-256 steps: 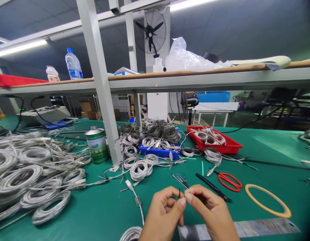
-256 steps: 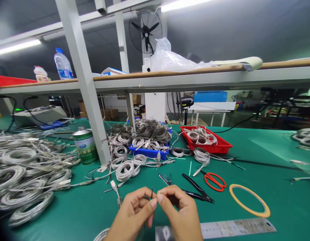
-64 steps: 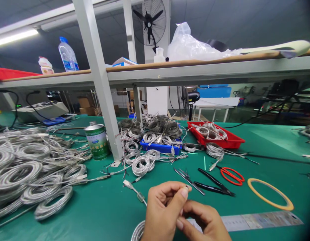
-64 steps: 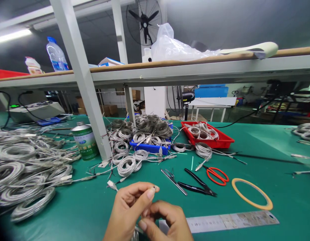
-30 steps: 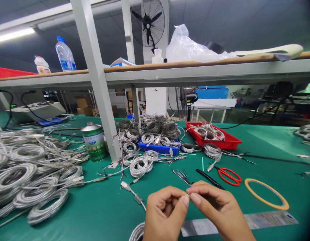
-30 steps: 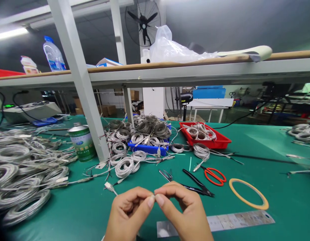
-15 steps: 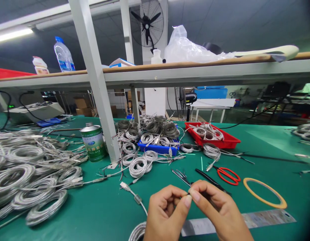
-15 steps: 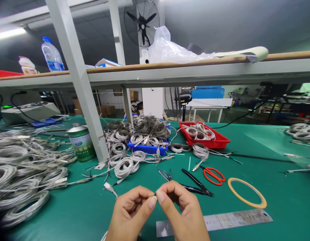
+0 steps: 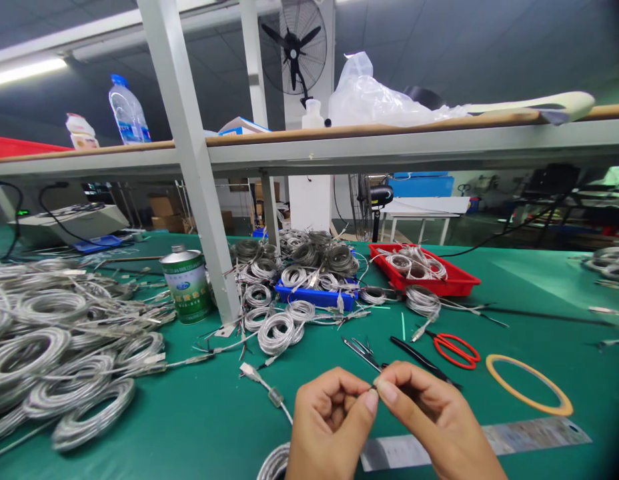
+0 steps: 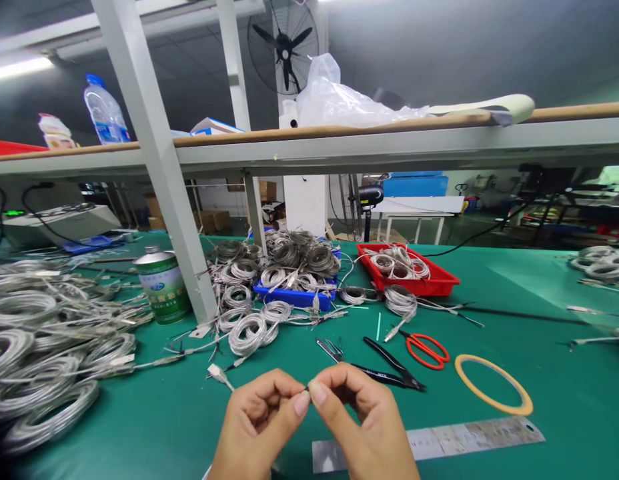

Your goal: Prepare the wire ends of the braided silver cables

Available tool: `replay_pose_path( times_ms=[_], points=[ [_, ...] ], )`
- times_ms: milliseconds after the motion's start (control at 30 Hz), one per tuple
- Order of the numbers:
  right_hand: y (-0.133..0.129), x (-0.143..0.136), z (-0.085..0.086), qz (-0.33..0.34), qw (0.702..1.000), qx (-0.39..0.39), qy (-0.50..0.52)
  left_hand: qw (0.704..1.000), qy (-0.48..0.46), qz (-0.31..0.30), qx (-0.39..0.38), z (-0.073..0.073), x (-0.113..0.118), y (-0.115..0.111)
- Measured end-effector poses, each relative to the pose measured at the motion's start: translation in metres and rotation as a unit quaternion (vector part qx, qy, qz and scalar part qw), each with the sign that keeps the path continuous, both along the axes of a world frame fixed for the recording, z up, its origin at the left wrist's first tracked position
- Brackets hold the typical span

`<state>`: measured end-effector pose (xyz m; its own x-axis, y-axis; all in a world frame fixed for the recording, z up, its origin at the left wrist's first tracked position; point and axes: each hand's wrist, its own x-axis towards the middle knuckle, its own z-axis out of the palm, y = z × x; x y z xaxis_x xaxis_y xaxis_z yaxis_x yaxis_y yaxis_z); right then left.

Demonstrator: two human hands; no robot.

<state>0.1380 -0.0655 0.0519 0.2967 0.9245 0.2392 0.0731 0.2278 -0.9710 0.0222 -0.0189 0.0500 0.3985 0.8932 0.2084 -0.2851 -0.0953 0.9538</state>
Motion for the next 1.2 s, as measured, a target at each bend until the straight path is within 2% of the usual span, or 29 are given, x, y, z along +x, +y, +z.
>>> replay_pose_path(
  times_ms=[133, 400, 533, 700, 967, 1067, 1200],
  points=[
    [0.000, 0.001, 0.004, -0.014, 1.000, -0.004, 0.004, 0.999, 0.031, -0.010, 0.018, 0.000, -0.004, 0.002],
    [0.006, 0.023, 0.005, -0.100, 0.995, 0.014, 0.004, 0.999, 0.040, 0.016, 0.023, 0.004, -0.002, 0.003],
    [0.007, 0.028, 0.010, -0.065, 0.996, -0.003, -0.053, 0.999, 0.034, 0.004, 0.010, 0.006, -0.001, 0.001],
    [0.001, 0.015, 0.019, -0.031, 0.993, 0.008, -0.114, 1.000, 0.010, 0.011, 0.000, 0.002, 0.001, -0.001],
    [-0.003, 0.013, 0.019, -0.002, 0.980, 0.012, -0.199, 0.999, 0.030, -0.020, 0.012, -0.001, 0.002, 0.002],
    [-0.002, 0.012, 0.018, -0.005, 0.978, 0.012, -0.207, 0.997, 0.053, -0.047, -0.001, 0.002, 0.001, 0.005],
    [0.001, 0.011, 0.015, 0.007, 0.984, -0.015, -0.180, 0.997, 0.061, -0.047, -0.025, 0.004, 0.000, 0.006]
  ],
)
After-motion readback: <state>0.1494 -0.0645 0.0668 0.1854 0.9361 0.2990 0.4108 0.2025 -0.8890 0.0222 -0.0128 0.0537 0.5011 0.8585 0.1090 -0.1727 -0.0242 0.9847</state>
